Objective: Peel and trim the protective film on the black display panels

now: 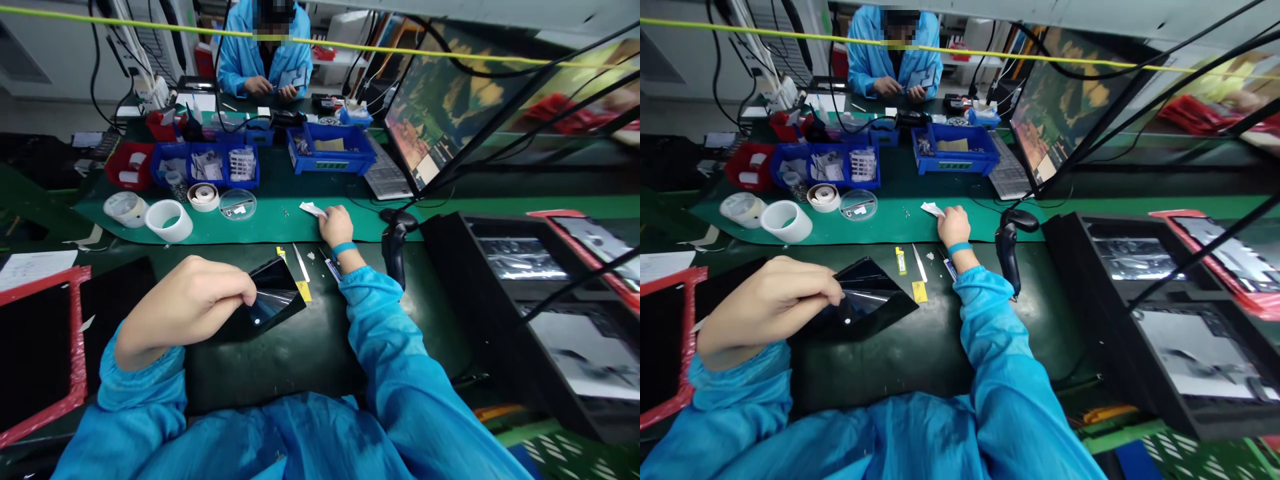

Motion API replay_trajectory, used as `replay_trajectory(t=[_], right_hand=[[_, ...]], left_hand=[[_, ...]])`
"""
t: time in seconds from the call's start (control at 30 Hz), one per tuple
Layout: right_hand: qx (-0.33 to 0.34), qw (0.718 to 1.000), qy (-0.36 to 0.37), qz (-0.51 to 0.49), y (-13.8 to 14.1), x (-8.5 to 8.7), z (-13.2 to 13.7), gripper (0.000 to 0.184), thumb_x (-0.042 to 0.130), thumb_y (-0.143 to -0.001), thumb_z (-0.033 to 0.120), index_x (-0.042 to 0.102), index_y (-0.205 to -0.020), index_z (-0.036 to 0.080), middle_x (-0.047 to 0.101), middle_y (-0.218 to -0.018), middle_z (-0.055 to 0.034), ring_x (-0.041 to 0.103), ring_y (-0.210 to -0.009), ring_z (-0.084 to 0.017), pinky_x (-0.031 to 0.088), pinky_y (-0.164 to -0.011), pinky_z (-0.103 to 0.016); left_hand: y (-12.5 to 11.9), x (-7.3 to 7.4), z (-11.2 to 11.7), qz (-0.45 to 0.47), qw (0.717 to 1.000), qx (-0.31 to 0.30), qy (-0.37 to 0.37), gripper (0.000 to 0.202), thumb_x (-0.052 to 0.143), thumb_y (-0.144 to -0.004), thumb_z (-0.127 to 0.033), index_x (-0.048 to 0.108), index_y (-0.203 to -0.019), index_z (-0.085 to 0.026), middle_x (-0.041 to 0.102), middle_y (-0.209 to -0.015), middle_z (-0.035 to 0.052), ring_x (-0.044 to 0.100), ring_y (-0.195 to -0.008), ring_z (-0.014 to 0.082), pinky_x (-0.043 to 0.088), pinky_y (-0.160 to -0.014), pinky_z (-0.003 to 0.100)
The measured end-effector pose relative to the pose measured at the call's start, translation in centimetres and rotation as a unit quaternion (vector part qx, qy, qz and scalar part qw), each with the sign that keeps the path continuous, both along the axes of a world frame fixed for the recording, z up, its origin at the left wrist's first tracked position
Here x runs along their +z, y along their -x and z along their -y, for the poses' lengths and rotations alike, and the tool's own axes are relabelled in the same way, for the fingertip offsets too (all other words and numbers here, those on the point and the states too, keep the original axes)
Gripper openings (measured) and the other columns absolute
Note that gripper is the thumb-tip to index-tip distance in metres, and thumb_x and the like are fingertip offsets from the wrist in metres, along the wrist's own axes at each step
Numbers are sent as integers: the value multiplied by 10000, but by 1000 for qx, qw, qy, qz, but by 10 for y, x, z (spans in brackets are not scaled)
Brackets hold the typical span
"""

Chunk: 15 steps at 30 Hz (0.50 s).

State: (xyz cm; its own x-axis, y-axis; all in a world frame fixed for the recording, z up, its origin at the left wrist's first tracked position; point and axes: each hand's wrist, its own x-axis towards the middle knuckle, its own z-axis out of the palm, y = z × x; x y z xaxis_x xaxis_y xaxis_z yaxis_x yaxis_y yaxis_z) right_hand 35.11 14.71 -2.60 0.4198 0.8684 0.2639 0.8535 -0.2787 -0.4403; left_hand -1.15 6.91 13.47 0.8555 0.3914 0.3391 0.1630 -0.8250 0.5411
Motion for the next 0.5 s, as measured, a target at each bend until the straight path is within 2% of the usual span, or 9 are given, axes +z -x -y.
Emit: replay_trajectory(t=[0.1,0.17,0.23,0.27,0.37,0.5], right_hand=[[7,997,-78,-18,20,26,17,126,577,-953,244,656,-894,166,698,-1026,-157,630,-1036,-289,528,-939,-429],[26,988,-146,-40,39,50,36,155,532,-995,278,640,-928,190,711,-1030,-114,658,-993,-248,543,-875,-382],[95,948,-272,-132,62,74,58,154,553,-1009,281,651,-918,203,734,-955,-68,685,-888,-215,548,-821,-360],[138,931,-293,-167,74,83,69,161,573,-1012,281,649,-890,210,742,-928,-50,692,-860,-202,549,-808,-350],[236,903,-272,-234,103,102,95,149,626,-1012,266,645,-873,216,765,-921,-33,709,-846,-187,554,-771,-324],[279,899,-225,-253,117,107,113,117,640,-1031,269,657,-928,216,773,-929,-36,704,-825,-176,547,-747,-308]], left_hand=[[1,-2,-3,-6,1000,15,10,257,521,-956,5,669,-865,-185,689,-767,-48,635,-669,83,425,-629,207],[1,-3,-6,-7,1000,21,13,259,524,-952,7,669,-863,-188,682,-761,-53,629,-671,81,423,-634,206],[0,-4,-8,-5,1000,23,14,260,526,-947,13,666,-864,-190,675,-758,-56,620,-668,78,419,-633,203],[-1,-4,-9,-3,1000,21,15,260,526,-945,16,663,-866,-190,673,-759,-56,617,-666,77,417,-631,203],[-3,-3,-10,1,1000,11,18,260,521,-946,21,655,-875,-190,667,-764,-52,604,-657,77,405,-617,209],[-4,-1,-7,0,1000,13,16,269,504,-955,27,648,-885,-190,656,-756,-51,588,-643,79,391,-611,224]])
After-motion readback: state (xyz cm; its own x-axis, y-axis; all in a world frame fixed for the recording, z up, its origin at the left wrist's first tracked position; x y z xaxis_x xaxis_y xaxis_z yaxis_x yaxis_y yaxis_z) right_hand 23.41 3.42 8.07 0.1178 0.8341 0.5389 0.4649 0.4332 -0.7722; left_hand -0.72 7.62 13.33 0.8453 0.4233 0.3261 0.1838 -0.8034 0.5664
